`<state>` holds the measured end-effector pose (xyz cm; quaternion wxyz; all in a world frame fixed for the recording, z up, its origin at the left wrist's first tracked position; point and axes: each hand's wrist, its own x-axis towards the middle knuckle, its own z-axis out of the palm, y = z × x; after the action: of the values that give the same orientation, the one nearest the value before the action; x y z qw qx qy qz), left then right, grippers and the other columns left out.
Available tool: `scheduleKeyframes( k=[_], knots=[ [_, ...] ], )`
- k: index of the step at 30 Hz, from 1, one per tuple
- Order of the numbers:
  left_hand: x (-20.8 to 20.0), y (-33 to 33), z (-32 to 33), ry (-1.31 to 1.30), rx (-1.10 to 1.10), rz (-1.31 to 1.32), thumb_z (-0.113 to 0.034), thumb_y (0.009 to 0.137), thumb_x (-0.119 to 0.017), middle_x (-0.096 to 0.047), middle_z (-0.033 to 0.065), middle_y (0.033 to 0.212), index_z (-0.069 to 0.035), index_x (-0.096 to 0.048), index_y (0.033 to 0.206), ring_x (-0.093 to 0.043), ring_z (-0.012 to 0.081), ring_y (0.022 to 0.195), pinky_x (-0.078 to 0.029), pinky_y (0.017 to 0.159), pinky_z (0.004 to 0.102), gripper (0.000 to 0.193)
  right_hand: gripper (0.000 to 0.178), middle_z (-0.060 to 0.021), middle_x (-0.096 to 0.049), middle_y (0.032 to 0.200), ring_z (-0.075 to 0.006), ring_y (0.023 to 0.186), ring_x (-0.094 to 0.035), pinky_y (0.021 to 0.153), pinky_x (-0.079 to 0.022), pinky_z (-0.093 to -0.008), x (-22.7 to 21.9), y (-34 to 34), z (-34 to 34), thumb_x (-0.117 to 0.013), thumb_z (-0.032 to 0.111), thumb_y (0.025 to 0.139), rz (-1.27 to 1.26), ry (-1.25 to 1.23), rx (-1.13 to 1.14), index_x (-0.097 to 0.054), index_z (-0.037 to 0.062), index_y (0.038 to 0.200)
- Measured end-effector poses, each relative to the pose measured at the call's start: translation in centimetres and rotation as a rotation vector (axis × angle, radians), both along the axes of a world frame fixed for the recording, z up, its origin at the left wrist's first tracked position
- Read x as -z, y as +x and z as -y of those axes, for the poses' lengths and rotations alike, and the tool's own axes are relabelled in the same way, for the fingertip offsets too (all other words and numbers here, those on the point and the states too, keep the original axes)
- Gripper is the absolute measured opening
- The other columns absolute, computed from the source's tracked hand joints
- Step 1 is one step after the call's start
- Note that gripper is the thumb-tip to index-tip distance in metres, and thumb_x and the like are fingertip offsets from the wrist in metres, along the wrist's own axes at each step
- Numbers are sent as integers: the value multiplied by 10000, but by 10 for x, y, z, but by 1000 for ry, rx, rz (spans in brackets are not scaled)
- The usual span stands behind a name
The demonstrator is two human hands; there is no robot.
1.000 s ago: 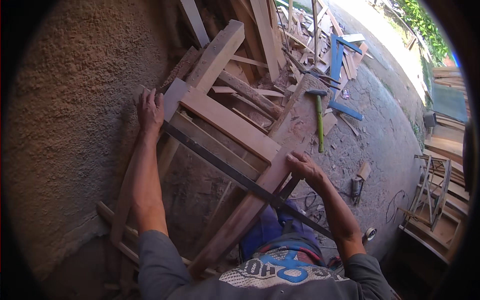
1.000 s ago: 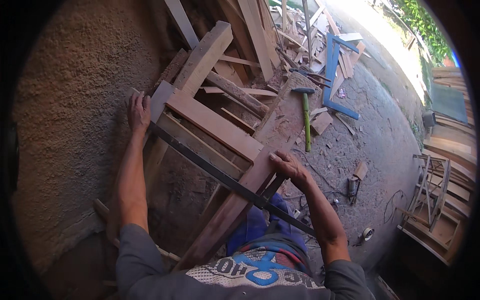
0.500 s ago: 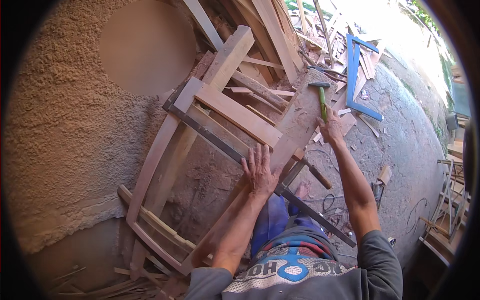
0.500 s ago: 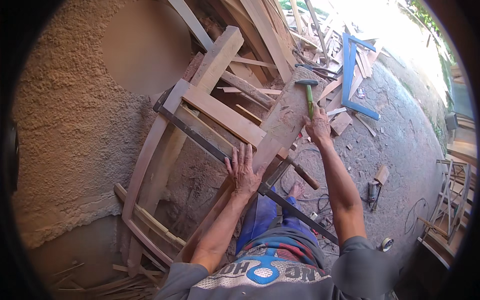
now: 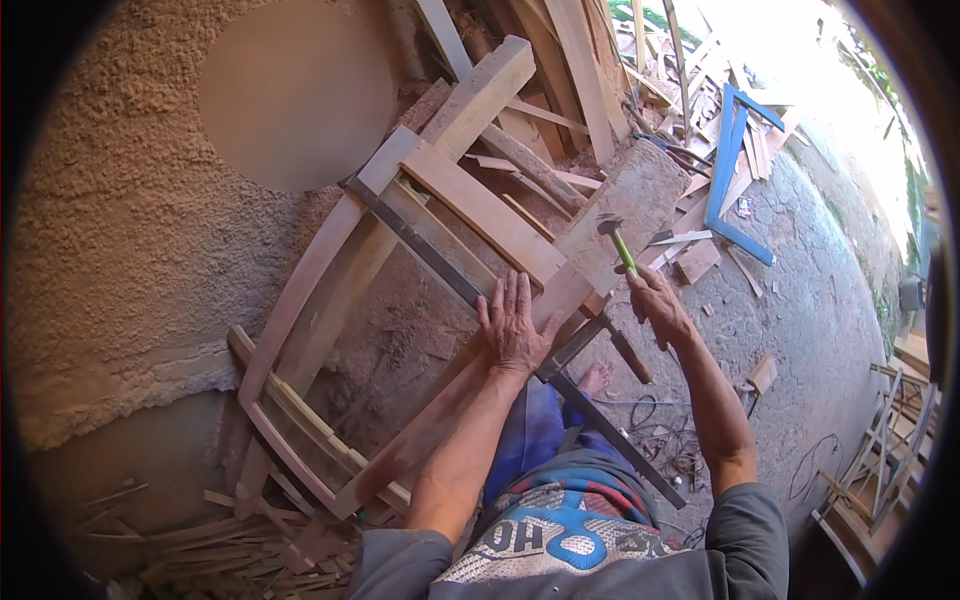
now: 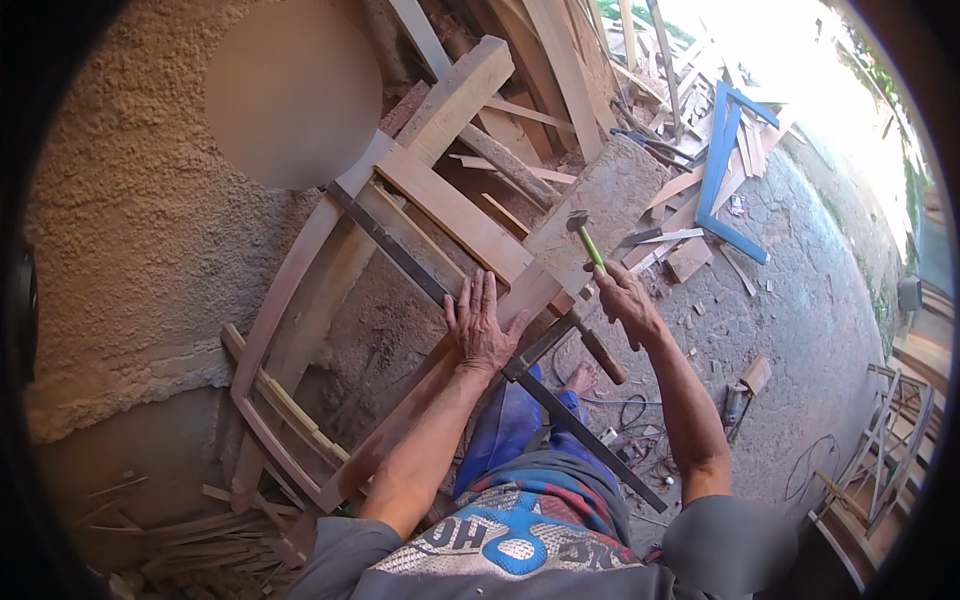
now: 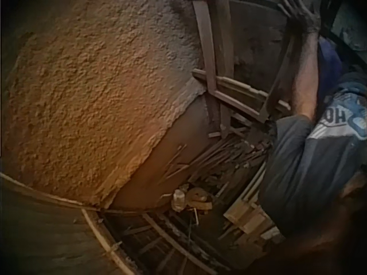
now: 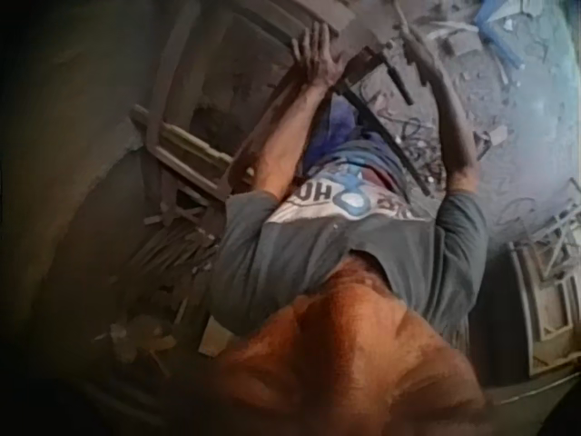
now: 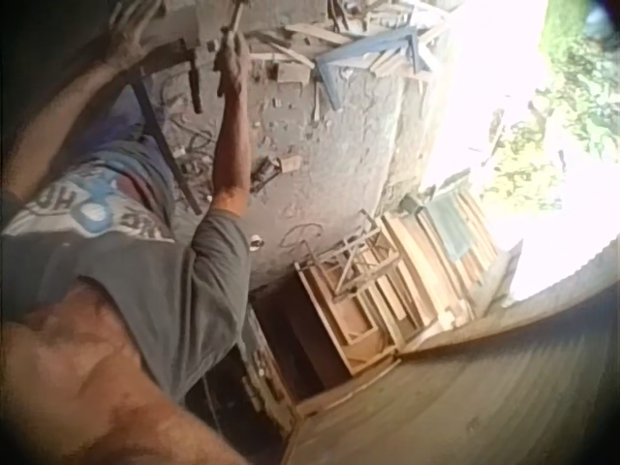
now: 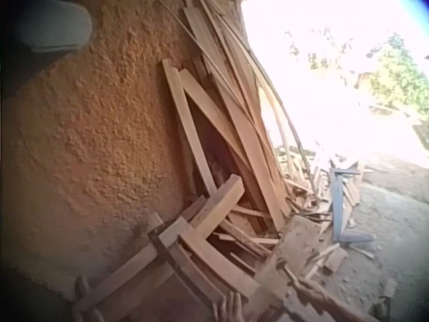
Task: The person assembles a wooden frame by hand, using a hammer to drive nails into the joints. They repeatedly adjust the frame's position and hammer different sections to secure the pieces. The person then lifts the completed frame and places it against a wall.
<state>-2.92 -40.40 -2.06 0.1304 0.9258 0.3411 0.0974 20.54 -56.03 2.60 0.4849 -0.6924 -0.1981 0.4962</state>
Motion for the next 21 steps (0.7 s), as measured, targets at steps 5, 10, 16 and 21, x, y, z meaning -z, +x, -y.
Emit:
scheduleKeyframes(
  k=[5,10,16,21],
  knots=[
    [-3,1,-1,17,13,-43,-621,920,-583,-362,154,1631,-88,-374,1577,-302,339,1512,-85,1223,614,872,433,16,-497,720,-82,521,-457,452,-427,-269,6,4,-8,-465,333,1085,16,-130,-45,-554,101,1440],
    [-5,2,0,16,16,-55,-619,924,-579,-356,159,1633,-89,-379,1574,-301,346,1511,-85,1223,615,862,507,23,-476,703,-76,522,-437,446,-412,-271,-13,-11,-28,-475,331,1086,296,-130,-196,-419,236,1581],
    [-3,1,-2,11,18,-54,-612,924,-580,-355,167,1631,-90,-376,1575,-301,351,1510,-82,1221,622,859,481,-47,-676,872,-109,629,-542,579,-497,-296,-16,2,-35,-480,317,1088,238,-174,43,-438,263,1564],
    [-2,4,1,14,37,-46,-615,926,-577,-357,170,1628,-90,-372,1577,-297,349,1511,-83,1220,622,861,474,-34,-662,879,-78,643,-532,565,-468,-275,23,3,-27,-494,318,1085,456,-83,-233,-465,235,1551]
  ],
)
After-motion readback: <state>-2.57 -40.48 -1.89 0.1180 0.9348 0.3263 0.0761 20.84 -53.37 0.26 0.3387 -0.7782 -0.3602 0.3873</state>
